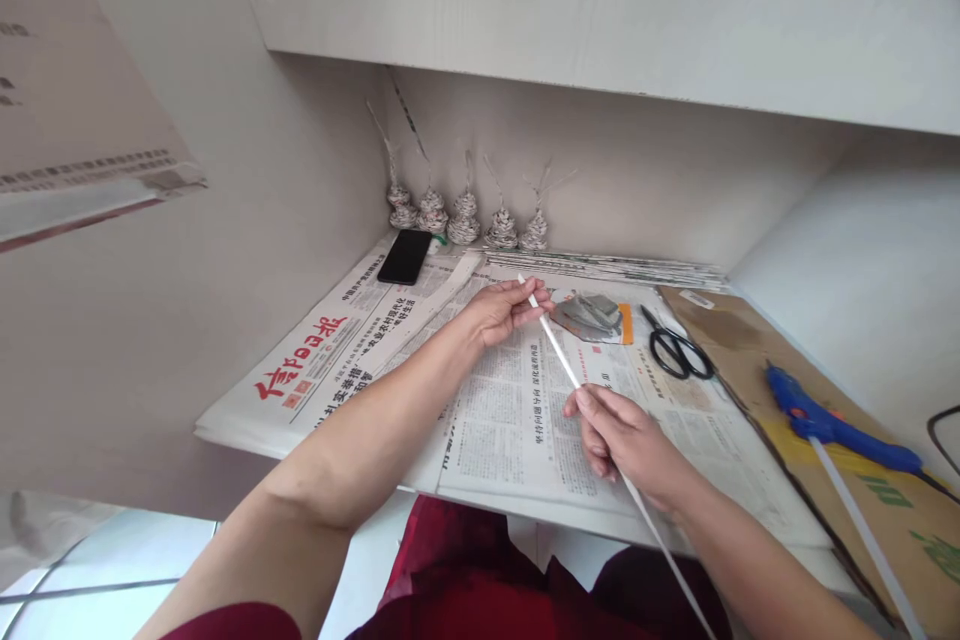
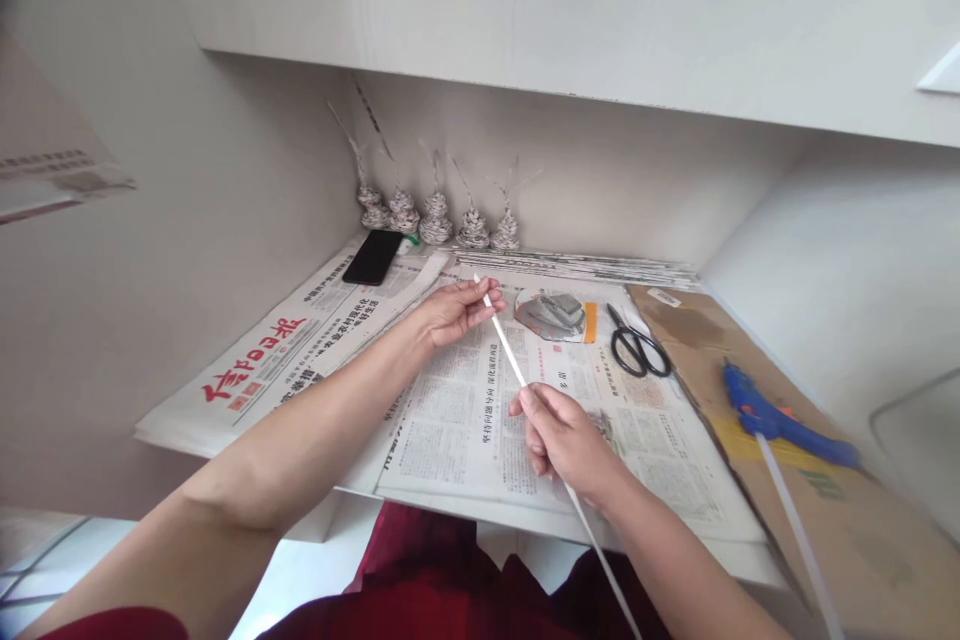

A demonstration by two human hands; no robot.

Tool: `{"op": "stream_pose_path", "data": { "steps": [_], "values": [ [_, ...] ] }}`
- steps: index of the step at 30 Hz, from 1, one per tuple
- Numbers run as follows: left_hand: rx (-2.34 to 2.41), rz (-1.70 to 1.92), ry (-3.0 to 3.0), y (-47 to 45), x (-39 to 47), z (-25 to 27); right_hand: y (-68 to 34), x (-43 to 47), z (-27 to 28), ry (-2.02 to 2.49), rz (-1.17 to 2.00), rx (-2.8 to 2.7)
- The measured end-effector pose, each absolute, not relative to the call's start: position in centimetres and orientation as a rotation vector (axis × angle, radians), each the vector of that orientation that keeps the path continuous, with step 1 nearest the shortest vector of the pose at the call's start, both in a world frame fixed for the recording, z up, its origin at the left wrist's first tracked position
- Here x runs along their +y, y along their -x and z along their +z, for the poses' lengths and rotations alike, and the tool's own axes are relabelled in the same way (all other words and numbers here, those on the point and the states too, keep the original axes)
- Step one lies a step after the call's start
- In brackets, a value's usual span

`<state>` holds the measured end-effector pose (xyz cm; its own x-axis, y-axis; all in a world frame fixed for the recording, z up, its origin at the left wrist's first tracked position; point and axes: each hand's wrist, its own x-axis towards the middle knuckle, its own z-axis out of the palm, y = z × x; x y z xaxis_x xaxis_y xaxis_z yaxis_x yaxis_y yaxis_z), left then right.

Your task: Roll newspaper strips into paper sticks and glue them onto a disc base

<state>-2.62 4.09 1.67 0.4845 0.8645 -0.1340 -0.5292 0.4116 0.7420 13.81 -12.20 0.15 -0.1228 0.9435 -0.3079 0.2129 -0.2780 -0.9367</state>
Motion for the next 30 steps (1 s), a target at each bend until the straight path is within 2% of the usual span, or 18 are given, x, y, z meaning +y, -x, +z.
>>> {"op": "stream_pose_path", "data": {
  "steps": [3,7,9,13,15,17,21,22,23,24,28,30],
  "values": [
    [0.541,0.942,-0.679,2.4,3.9,1.7,-13.8,-12.4,-0.2,1.64,1.163,-1.473],
    [0.51,0.912,-0.674,2.0,3.4,1.6,-13.7,-11.9,-0.4,1.678,1.0,-1.531],
    [0.51,0.903,-0.668,1.9,3.3,1.7,-13.6,-11.7,-0.1,1.625,1.119,-1.44],
    [0.486,0.916,-0.624,2.0,3.3,2.0,-13.6,-11.6,0.9,1.259,1.745,-1.127],
    [0.461,0.932,-0.611,2.0,3.3,2.1,-13.6,-11.6,1.1,1.172,1.867,-1.09],
    [0.464,0.961,-0.606,2.0,3.5,2.0,-13.5,-11.7,0.9,1.32,1.719,-1.201],
    [0.511,1.019,-0.585,1.9,3.9,1.8,-13.7,-12.0,0.4,1.724,0.822,-1.608],
    [0.52,1.032,-0.574,1.9,3.9,1.8,-13.7,-12.1,0.4,1.747,0.675,-1.651],
    [0.523,1.04,-0.564,1.9,3.9,1.8,-13.8,-12.2,0.4,1.746,0.655,-1.652],
    [0.521,1.043,-0.555,1.8,3.8,1.8,-13.8,-12.3,0.5,1.726,0.77,-1.614],
    [0.465,1.014,-0.533,1.9,3.6,2.1,-13.9,-12.5,1.1,1.393,1.642,-1.205],
    [0.466,1.023,-0.532,2.0,3.7,2.3,-14.0,-12.6,1.1,1.309,1.751,-1.105]
  ]
}}
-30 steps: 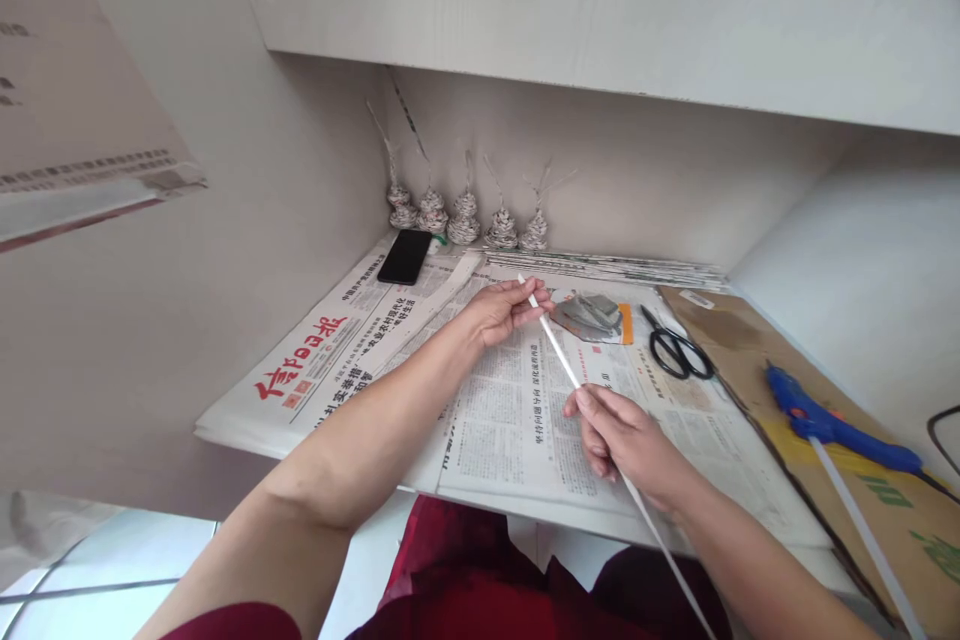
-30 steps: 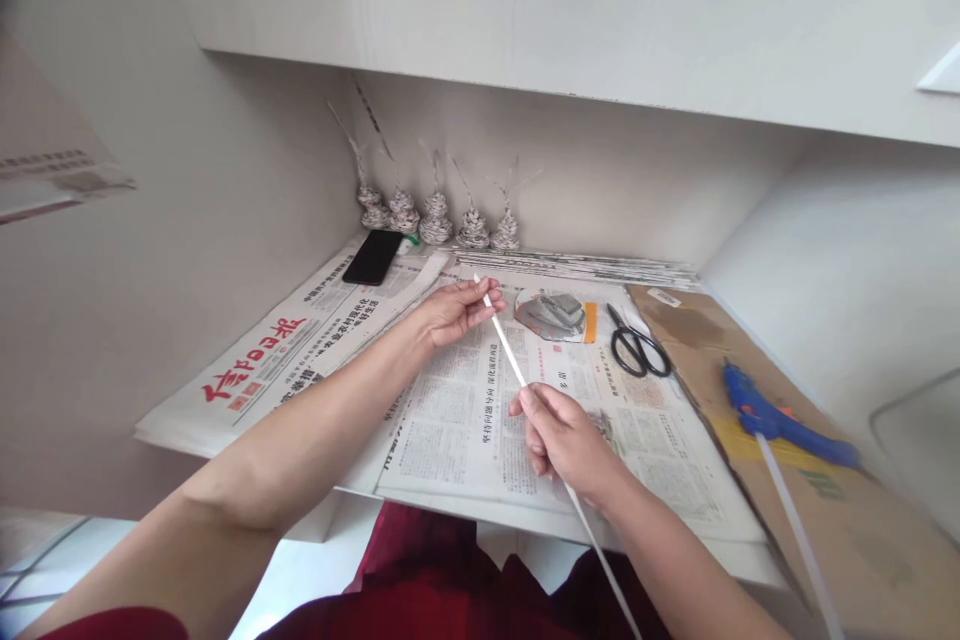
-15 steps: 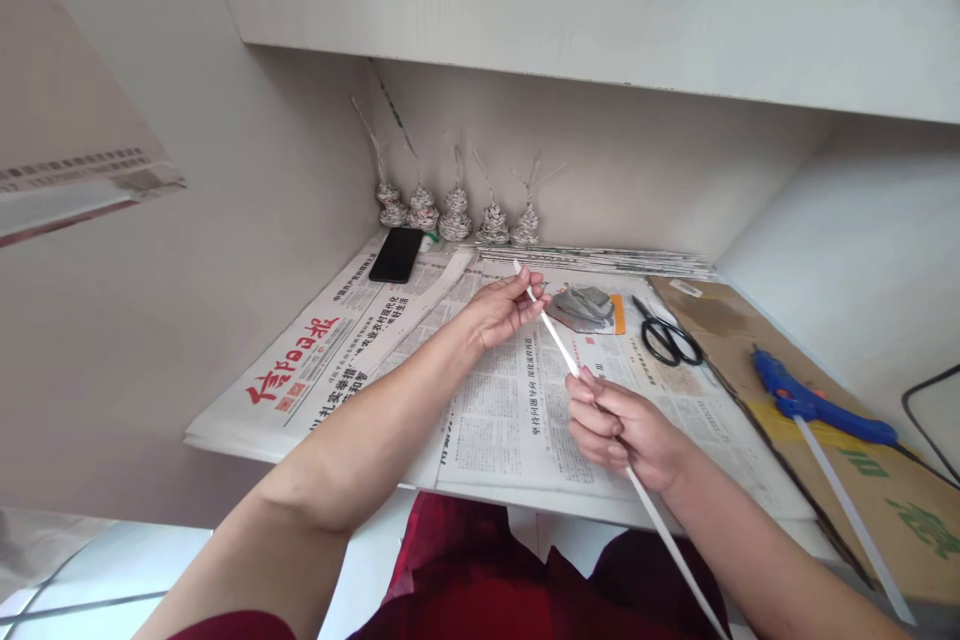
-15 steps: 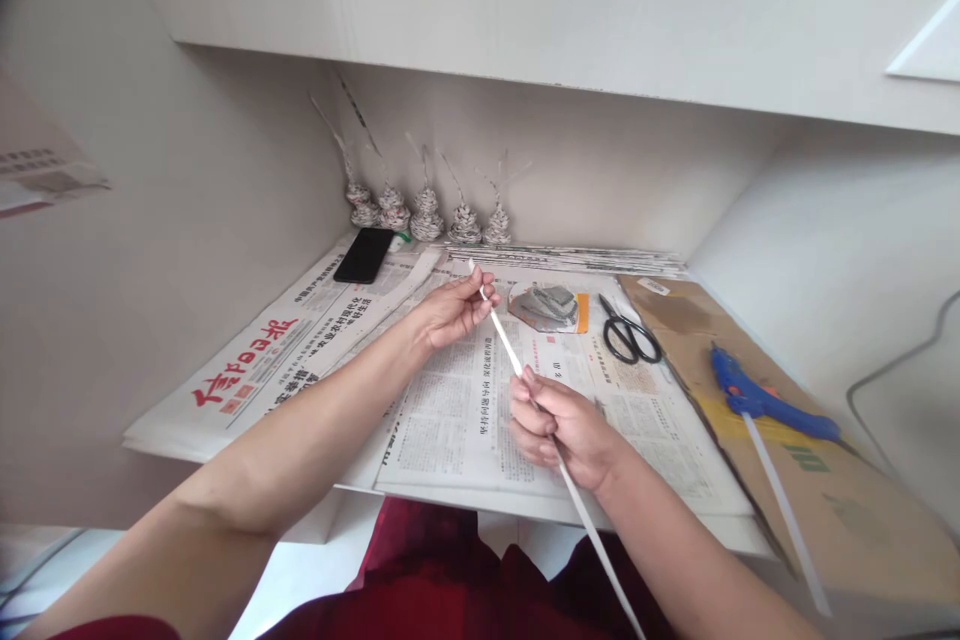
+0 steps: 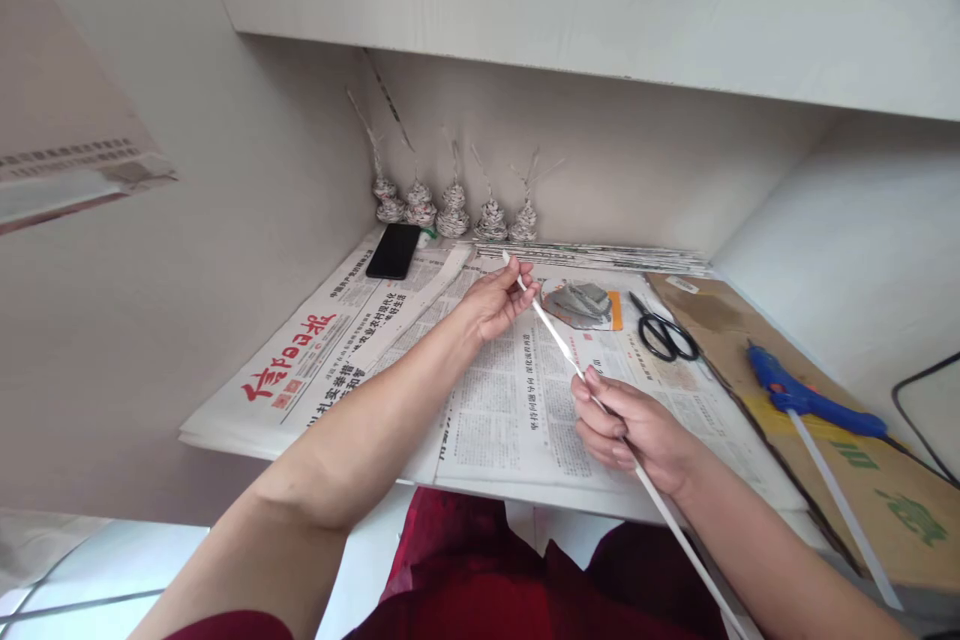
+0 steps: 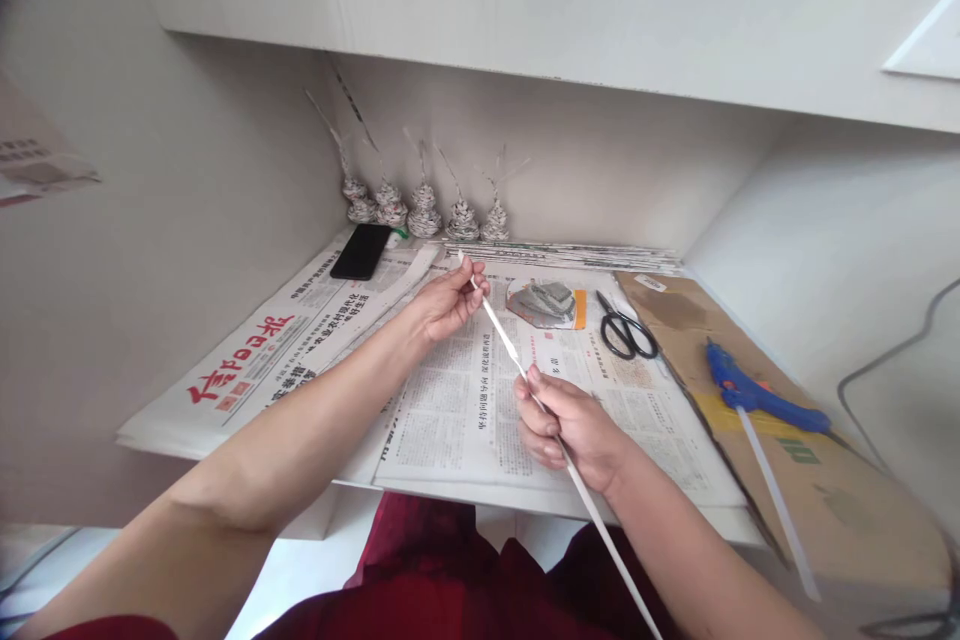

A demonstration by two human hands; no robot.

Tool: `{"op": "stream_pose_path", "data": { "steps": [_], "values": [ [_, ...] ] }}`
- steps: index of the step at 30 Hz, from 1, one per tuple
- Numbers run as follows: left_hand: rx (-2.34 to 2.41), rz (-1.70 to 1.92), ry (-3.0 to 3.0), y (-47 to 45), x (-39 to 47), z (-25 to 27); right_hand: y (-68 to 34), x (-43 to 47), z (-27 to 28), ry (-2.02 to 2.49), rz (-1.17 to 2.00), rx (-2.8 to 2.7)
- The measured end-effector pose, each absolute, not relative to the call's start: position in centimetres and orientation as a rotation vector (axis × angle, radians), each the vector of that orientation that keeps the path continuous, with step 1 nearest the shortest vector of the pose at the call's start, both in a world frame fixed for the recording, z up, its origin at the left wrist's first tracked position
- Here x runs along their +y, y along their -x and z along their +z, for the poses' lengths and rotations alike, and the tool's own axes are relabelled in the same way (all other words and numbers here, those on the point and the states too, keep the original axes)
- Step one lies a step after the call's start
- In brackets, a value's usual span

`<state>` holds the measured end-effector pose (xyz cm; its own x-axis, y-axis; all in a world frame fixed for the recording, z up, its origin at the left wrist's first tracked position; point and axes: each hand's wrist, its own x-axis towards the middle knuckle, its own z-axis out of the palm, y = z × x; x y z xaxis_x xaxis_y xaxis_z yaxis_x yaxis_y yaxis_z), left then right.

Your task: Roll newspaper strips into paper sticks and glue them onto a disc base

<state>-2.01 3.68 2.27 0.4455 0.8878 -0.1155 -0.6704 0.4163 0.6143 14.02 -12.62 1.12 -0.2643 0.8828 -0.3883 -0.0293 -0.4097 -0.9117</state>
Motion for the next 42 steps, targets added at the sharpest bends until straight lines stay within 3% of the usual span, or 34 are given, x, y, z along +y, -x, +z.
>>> {"op": "stream_pose_path", "data": {
  "steps": [6,12,18,25,27,32,38,42],
  "values": [
    [0.536,1.103,-0.527,2.4,4.1,2.5,-14.4,-13.2,0.0,1.637,1.132,-1.384],
    [0.498,1.075,-0.532,2.5,4.1,2.5,-14.5,-13.4,0.7,1.38,1.697,-1.151],
    [0.528,1.087,-0.55,2.7,4.3,2.5,-14.8,-14.3,-0.3,1.694,1.081,-1.473],
    [0.527,1.078,-0.552,2.2,3.8,2.5,-14.5,-14.0,0.5,1.666,1.32,-1.452],
    [0.527,1.054,-0.568,1.8,3.4,2.4,-13.9,-13.1,1.0,1.721,1.138,-1.562],
    [0.532,1.008,-0.593,1.1,2.9,1.7,-12.6,-10.3,1.4,1.857,0.295,-1.984],
    [0.545,1.034,-0.577,1.0,3.2,1.4,-12.5,-9.8,0.8,1.928,0.239,-2.026],
    [0.558,1.044,-0.57,0.9,3.2,1.3,-12.6,-10.2,0.7,2.046,0.017,-2.126]
  ]
}}
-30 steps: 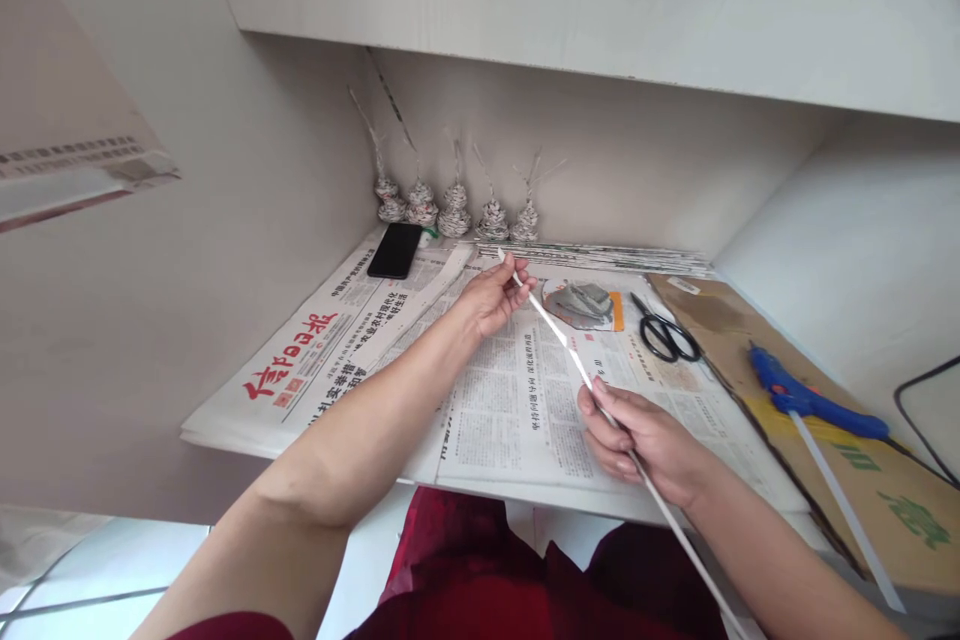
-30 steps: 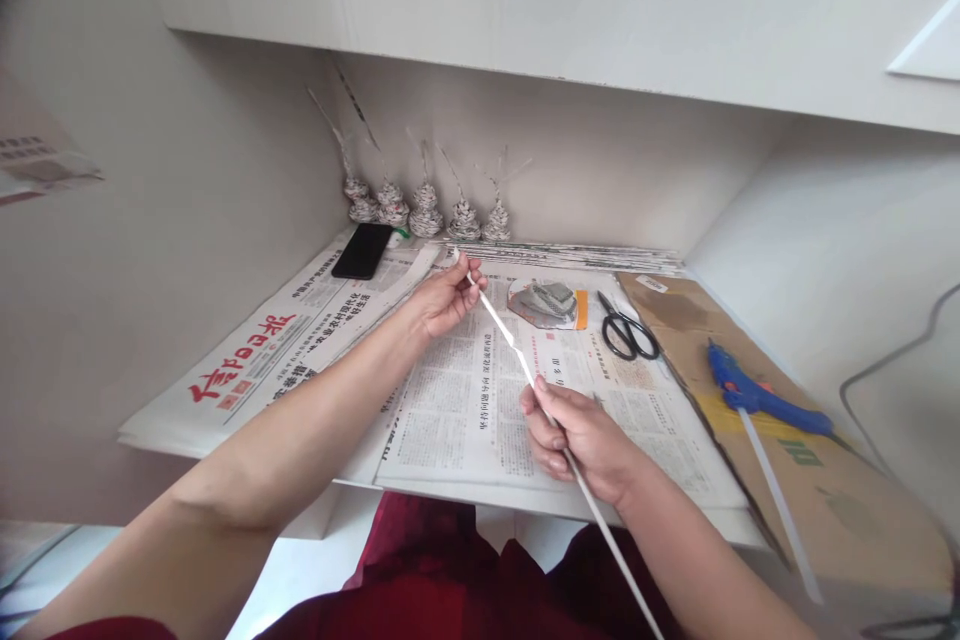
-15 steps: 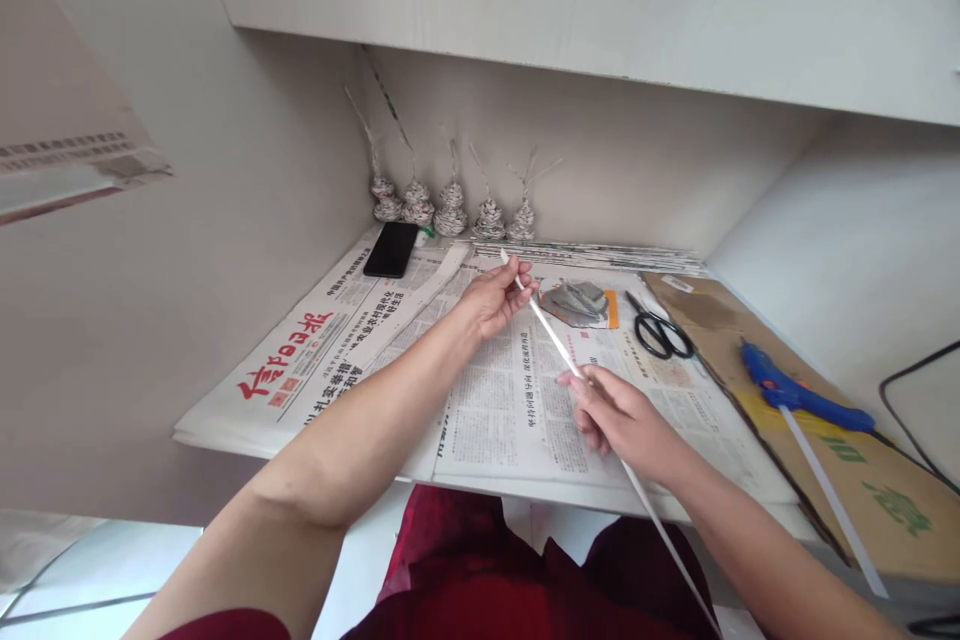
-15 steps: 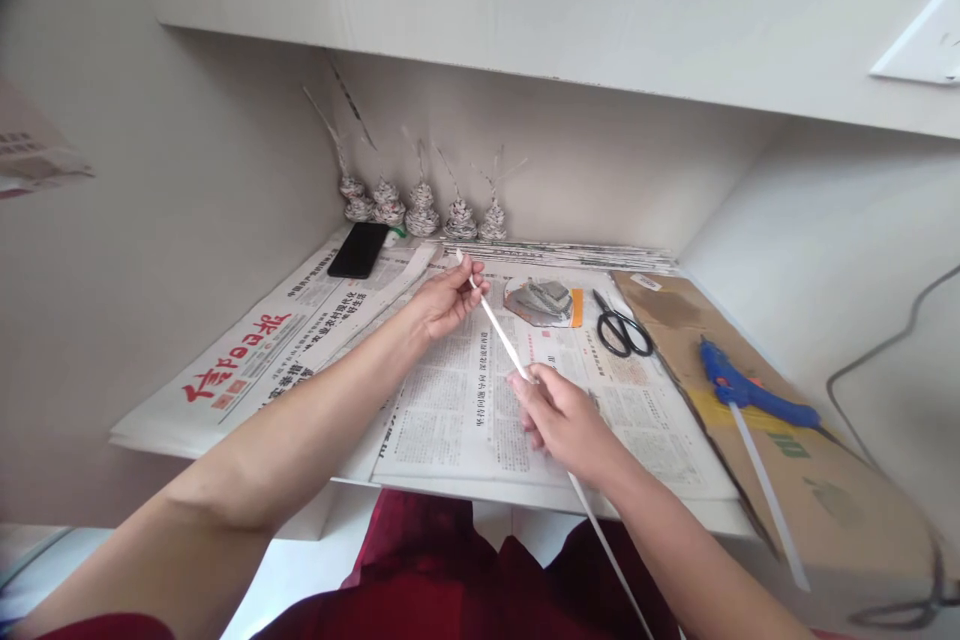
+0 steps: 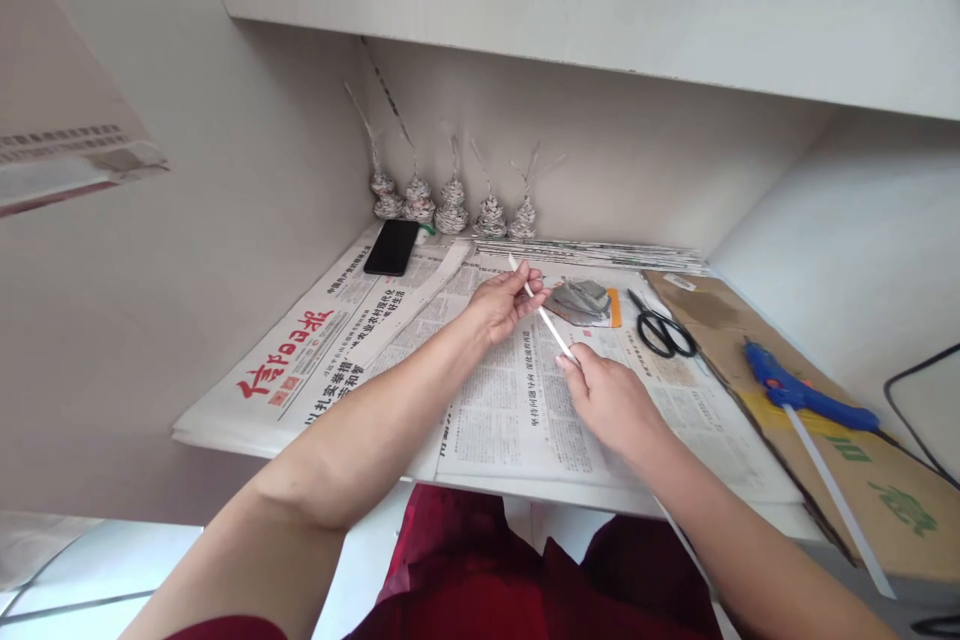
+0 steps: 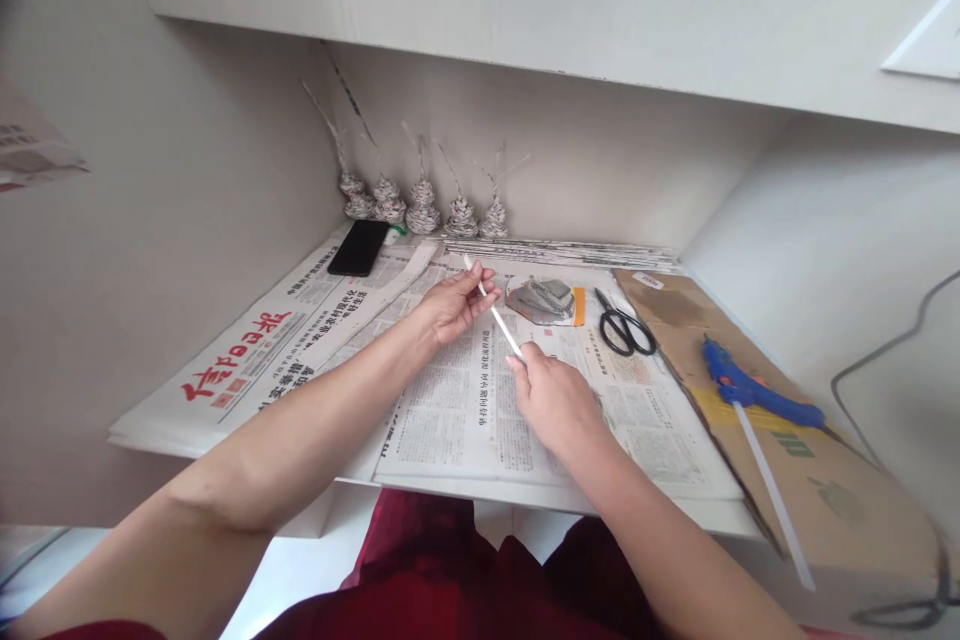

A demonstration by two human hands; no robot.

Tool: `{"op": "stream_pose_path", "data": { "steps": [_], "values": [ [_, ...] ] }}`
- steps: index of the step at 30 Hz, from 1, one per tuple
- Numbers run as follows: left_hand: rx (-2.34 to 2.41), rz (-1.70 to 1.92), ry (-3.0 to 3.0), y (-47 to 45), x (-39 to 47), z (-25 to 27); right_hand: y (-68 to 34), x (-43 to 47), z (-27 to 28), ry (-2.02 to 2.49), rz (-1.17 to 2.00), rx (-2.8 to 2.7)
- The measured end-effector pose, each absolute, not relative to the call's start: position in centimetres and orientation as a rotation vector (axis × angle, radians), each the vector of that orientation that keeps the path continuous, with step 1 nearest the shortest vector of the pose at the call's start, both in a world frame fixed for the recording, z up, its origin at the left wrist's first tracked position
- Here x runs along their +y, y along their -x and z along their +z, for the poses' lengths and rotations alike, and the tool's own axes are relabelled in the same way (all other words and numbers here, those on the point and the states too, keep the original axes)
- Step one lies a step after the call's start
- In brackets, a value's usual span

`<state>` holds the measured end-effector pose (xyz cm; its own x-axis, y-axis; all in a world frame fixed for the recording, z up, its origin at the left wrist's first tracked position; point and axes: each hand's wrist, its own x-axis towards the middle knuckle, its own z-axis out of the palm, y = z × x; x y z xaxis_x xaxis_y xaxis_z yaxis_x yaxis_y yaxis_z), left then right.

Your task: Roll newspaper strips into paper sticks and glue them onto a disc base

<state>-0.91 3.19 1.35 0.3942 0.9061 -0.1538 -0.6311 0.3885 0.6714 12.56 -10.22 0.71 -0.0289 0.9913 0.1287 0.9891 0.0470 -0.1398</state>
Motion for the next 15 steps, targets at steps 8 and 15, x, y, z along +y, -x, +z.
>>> {"op": "stream_pose_path", "data": {
  "steps": [8,15],
  "values": [
    [0.582,1.035,-0.581,0.61,2.53,1.27,-12.52,-10.57,0.64,2.197,-0.205,-2.189],
    [0.598,1.034,-0.583,0.52,2.56,1.21,-12.8,-10.32,0.3,2.165,-0.124,-2.162]
  ]
}}
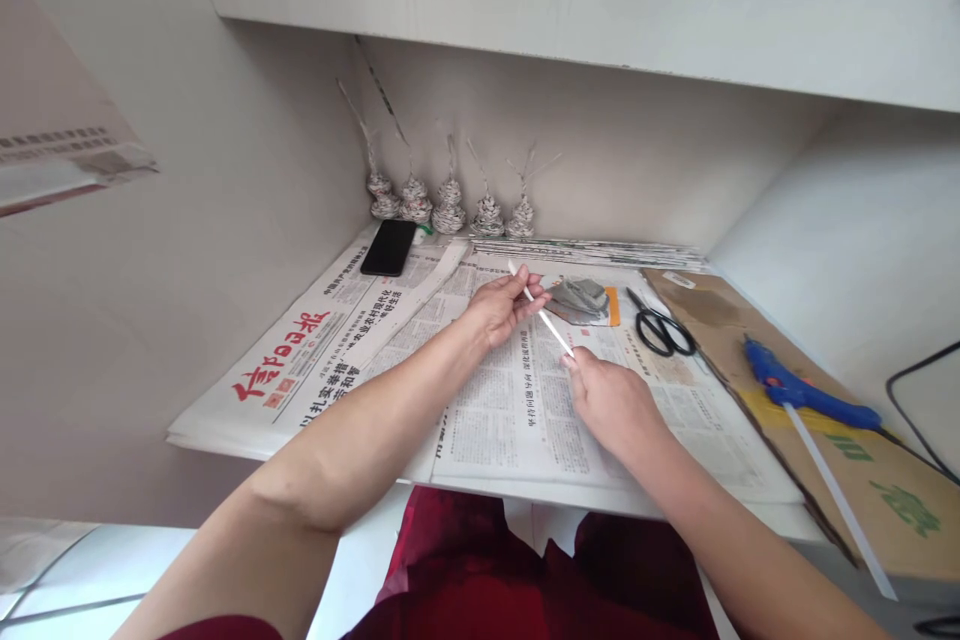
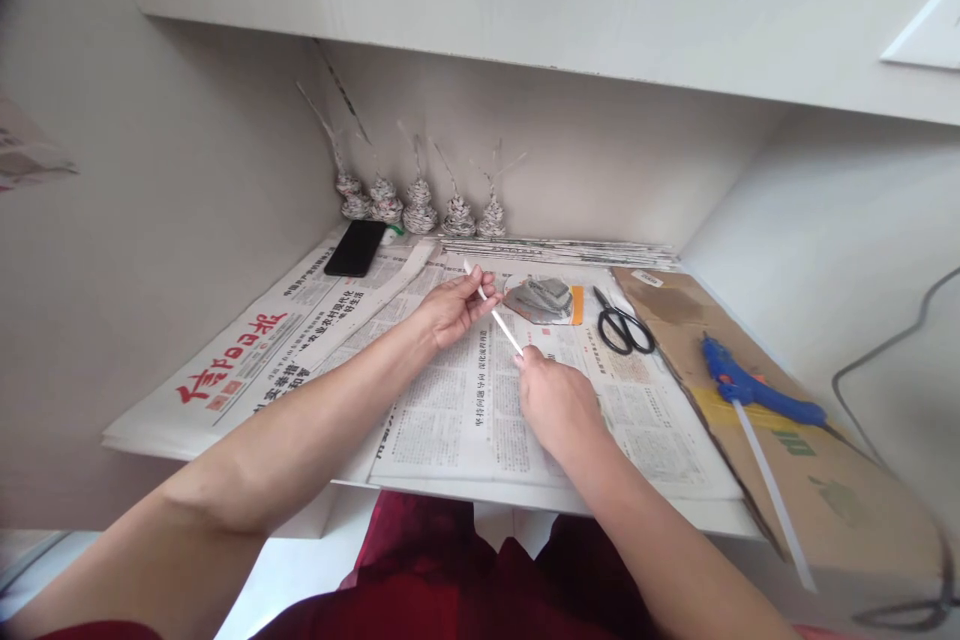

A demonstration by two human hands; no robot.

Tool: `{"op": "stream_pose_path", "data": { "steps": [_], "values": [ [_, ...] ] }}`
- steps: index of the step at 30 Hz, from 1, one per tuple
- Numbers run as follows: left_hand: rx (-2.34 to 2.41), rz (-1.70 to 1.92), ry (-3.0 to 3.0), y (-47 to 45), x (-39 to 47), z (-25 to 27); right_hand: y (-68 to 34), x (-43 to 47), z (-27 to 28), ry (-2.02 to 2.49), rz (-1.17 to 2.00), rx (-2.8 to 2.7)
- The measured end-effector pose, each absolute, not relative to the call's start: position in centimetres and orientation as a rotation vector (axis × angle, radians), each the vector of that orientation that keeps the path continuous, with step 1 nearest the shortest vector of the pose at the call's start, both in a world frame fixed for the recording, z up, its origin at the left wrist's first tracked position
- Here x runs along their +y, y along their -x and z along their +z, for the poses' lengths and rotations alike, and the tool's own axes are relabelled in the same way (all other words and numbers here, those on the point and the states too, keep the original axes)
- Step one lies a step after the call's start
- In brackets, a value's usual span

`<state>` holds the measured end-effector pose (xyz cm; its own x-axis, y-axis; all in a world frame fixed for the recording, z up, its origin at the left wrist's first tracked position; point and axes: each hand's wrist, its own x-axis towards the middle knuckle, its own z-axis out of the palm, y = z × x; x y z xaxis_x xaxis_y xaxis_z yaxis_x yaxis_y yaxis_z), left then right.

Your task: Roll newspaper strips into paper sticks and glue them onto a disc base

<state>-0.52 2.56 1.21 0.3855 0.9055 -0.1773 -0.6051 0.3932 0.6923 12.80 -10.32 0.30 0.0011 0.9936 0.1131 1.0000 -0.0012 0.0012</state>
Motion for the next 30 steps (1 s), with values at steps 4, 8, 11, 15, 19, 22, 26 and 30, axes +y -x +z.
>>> {"op": "stream_pose_path", "data": {
  "steps": [4,8,11,15,19,22,26,30],
  "values": [
    [0.606,1.036,-0.582,0.7,2.8,1.1,-13.1,-10.2,0.4,2.018,0.426,-1.954],
    [0.587,1.04,-0.576,1.0,3.1,1.3,-14.0,-10.3,1.0,1.57,1.479,-1.313],
    [0.549,1.041,-0.577,1.1,3.1,1.5,-14.6,-10.5,1.1,1.342,1.689,-1.002],
    [0.491,1.006,-0.601,1.1,2.7,1.7,-14.8,-10.7,0.6,1.243,1.735,-0.921],
    [0.482,0.988,-0.638,1.2,2.5,1.9,-14.7,-11.0,0.2,1.259,1.703,-0.936],
    [0.486,0.994,-0.65,1.4,2.5,2.0,-14.5,-11.2,0.1,1.313,1.639,-0.974],
    [0.474,0.996,-0.646,1.5,2.6,2.1,-14.3,-11.5,0.3,1.359,1.548,-1.042],
    [0.464,1.007,-0.633,1.5,2.7,2.3,-14.4,-11.8,0.5,1.259,1.703,-0.901]
  ]
}}
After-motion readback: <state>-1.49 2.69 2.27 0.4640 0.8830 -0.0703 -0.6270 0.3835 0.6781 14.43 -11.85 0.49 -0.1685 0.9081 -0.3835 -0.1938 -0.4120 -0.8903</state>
